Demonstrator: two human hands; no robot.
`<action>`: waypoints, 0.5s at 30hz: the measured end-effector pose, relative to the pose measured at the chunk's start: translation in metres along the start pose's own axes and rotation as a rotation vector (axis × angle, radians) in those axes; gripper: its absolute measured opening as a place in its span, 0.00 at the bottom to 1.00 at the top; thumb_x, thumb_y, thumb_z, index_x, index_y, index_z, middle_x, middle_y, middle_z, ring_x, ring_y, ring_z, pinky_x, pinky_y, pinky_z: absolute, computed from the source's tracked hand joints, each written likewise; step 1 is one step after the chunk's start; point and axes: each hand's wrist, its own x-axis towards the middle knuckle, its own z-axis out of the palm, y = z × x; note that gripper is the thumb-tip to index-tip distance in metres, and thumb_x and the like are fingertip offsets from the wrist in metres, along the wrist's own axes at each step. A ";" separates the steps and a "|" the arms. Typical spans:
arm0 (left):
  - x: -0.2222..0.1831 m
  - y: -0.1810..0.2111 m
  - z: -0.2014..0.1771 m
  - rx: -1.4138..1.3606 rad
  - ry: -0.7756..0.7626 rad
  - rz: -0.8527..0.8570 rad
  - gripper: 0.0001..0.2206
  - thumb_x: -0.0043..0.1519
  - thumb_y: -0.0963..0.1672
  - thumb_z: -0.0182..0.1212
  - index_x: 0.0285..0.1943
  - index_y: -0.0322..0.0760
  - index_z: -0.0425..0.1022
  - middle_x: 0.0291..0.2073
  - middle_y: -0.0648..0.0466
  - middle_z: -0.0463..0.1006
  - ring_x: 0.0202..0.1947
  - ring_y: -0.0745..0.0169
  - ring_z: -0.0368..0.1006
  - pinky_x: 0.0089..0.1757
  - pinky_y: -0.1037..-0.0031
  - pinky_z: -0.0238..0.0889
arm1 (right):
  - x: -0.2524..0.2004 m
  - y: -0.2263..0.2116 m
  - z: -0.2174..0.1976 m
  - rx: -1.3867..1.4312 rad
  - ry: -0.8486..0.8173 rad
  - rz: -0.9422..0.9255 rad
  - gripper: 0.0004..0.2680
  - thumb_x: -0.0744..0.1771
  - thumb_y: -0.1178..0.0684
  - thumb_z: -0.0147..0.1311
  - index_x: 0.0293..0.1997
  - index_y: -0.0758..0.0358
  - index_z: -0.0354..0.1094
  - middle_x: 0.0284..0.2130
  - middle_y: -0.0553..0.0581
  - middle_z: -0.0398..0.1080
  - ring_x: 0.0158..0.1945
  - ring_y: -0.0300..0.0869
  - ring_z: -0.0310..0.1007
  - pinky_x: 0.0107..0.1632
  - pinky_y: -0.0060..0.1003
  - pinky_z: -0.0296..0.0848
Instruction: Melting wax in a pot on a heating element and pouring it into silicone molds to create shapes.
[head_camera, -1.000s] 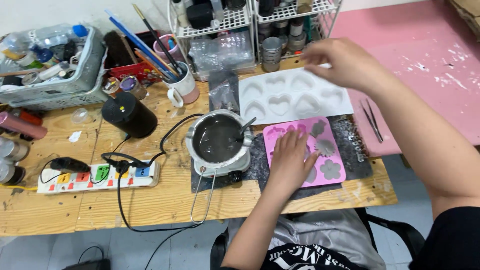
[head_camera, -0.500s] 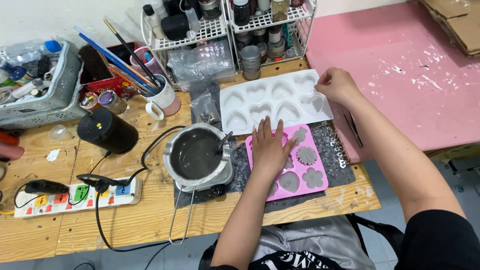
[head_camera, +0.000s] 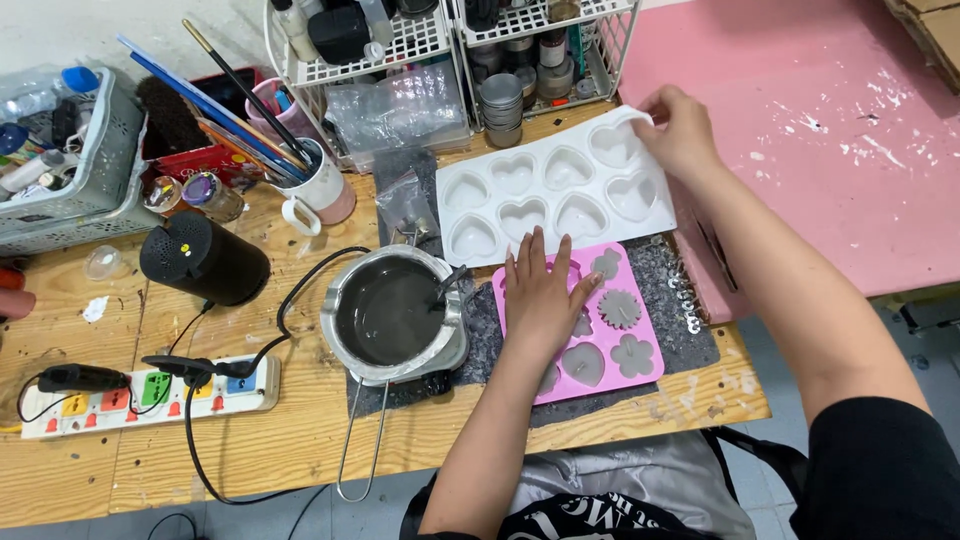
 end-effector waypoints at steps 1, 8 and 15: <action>0.001 0.000 -0.001 0.000 0.002 0.000 0.34 0.66 0.59 0.46 0.75 0.38 0.60 0.75 0.33 0.51 0.76 0.38 0.41 0.69 0.46 0.29 | -0.001 -0.014 -0.007 0.000 0.000 -0.002 0.08 0.68 0.54 0.63 0.48 0.64 0.71 0.44 0.59 0.77 0.48 0.47 0.79 0.54 0.41 0.77; -0.001 0.001 0.002 0.011 -0.046 -0.012 0.35 0.67 0.60 0.43 0.76 0.38 0.58 0.76 0.34 0.47 0.77 0.39 0.36 0.68 0.46 0.27 | -0.012 -0.072 -0.049 0.327 -0.168 -0.098 0.11 0.68 0.60 0.64 0.51 0.68 0.65 0.47 0.59 0.77 0.49 0.40 0.78 0.47 0.33 0.78; -0.002 0.003 0.001 0.008 -0.047 -0.020 0.35 0.67 0.61 0.42 0.76 0.37 0.57 0.76 0.34 0.45 0.78 0.39 0.34 0.69 0.46 0.24 | -0.013 -0.067 -0.050 0.457 -0.208 -0.027 0.09 0.69 0.61 0.60 0.53 0.67 0.64 0.47 0.57 0.77 0.50 0.38 0.78 0.49 0.33 0.77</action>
